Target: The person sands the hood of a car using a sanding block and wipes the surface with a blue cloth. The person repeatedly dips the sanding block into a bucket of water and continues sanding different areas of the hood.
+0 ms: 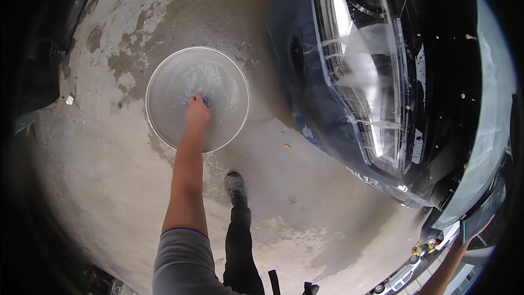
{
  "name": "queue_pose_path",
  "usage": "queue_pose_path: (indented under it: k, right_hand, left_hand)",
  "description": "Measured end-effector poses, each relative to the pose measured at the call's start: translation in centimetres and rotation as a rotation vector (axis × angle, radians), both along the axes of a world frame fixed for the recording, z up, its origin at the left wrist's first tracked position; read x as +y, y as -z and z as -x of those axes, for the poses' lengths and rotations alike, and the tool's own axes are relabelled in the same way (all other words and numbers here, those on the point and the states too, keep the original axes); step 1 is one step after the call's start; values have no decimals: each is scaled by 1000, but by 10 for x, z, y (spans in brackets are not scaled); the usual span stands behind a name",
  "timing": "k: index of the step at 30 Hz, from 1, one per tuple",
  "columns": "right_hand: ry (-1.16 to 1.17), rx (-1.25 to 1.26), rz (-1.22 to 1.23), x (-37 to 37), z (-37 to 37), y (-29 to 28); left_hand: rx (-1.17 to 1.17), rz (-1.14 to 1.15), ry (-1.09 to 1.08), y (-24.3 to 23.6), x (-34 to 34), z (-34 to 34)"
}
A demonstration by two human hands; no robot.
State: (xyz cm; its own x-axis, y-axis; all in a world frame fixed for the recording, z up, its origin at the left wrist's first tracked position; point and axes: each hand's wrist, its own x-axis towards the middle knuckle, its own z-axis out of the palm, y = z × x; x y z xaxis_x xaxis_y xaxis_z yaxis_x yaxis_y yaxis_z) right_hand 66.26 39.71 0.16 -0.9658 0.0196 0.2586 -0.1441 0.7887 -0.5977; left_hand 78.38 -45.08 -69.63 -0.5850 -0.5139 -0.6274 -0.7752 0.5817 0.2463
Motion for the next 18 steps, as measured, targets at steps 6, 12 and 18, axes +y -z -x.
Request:
queue_pose_path:
  k: [6, 12, 18]
  right_hand:
    - [-49, -11, -327, 16, 6, -13]
    - [113, 21, 151, 30, -21, -11]
    - [436, 38, 1124, -117, -9, 56]
  left_hand:
    - [-531, -298, 553, 88, 13, 7]
    - [-293, -156, 470, 20, 41, -14]
    - [-126, -8, 43, -142, -34, -58]
